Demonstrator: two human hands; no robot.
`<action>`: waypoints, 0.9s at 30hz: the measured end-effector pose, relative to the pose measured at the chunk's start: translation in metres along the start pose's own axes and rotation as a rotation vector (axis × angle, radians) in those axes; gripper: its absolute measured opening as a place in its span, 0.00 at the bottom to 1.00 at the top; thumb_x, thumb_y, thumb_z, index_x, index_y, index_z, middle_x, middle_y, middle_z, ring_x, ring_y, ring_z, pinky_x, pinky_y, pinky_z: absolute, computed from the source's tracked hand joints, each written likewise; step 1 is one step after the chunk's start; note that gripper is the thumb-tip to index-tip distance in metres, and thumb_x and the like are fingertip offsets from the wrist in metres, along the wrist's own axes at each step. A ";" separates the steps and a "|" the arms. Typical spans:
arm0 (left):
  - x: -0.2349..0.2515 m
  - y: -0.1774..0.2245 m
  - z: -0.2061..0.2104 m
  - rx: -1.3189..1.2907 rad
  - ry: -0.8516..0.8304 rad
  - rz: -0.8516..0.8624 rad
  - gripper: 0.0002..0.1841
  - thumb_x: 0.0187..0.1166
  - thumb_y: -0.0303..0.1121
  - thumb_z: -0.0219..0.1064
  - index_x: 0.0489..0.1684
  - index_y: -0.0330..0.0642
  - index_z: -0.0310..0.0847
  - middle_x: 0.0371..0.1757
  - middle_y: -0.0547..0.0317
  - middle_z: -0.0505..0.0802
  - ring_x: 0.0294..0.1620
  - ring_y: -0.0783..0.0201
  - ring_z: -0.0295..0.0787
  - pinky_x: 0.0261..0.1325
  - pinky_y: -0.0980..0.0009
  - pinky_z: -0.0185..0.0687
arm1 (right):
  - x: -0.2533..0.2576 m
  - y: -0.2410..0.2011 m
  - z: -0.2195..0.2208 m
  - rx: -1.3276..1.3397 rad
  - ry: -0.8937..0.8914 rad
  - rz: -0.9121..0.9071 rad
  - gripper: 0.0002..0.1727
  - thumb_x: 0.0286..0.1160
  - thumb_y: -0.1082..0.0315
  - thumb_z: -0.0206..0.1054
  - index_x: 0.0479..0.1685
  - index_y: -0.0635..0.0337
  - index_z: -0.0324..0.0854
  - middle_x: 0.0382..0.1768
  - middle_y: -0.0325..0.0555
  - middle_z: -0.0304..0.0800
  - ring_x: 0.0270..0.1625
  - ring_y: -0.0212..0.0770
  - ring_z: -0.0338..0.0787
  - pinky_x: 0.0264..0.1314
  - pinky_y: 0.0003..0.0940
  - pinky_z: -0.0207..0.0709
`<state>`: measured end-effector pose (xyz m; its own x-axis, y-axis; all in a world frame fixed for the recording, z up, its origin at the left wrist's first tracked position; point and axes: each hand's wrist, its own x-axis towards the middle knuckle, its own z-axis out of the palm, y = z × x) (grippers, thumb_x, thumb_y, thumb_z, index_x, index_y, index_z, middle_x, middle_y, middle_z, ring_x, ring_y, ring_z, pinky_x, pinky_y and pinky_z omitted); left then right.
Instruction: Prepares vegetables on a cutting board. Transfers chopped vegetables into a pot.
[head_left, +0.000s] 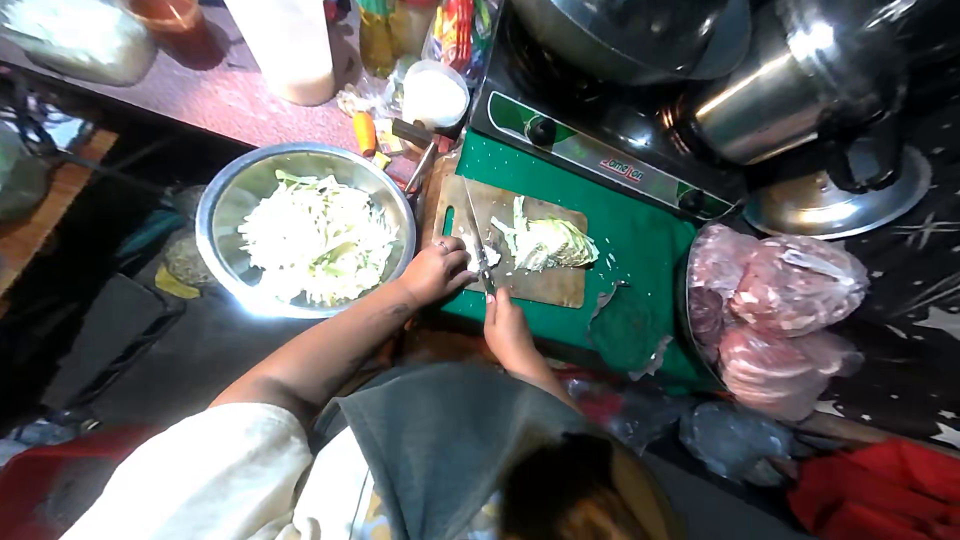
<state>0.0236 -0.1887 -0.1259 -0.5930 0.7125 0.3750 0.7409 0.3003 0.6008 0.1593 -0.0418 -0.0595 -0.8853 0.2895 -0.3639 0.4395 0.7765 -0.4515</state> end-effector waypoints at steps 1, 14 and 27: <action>0.000 -0.001 0.001 0.001 0.002 0.011 0.19 0.81 0.45 0.70 0.44 0.34 0.90 0.59 0.39 0.90 0.67 0.42 0.86 0.72 0.48 0.80 | 0.001 -0.001 0.000 -0.006 -0.013 0.009 0.20 0.96 0.60 0.46 0.69 0.66 0.73 0.44 0.58 0.92 0.50 0.53 0.94 0.56 0.49 0.86; -0.002 -0.014 0.011 -0.050 0.039 0.064 0.19 0.83 0.45 0.68 0.45 0.34 0.90 0.57 0.39 0.92 0.67 0.43 0.87 0.75 0.50 0.79 | 0.016 -0.013 0.000 -0.067 -0.144 0.078 0.18 0.95 0.62 0.47 0.66 0.66 0.72 0.43 0.59 0.90 0.50 0.54 0.94 0.56 0.49 0.86; 0.029 0.018 -0.009 0.011 -0.147 -0.266 0.15 0.73 0.31 0.71 0.57 0.36 0.88 0.75 0.31 0.79 0.69 0.37 0.84 0.68 0.43 0.83 | 0.028 0.024 -0.030 0.174 0.025 0.074 0.21 0.95 0.63 0.47 0.71 0.69 0.73 0.47 0.63 0.88 0.44 0.52 0.92 0.53 0.49 0.86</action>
<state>0.0170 -0.1681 -0.0978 -0.7152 0.6918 0.0994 0.5699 0.4950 0.6559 0.1403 0.0018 -0.0556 -0.8522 0.3576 -0.3819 0.5211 0.6448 -0.5592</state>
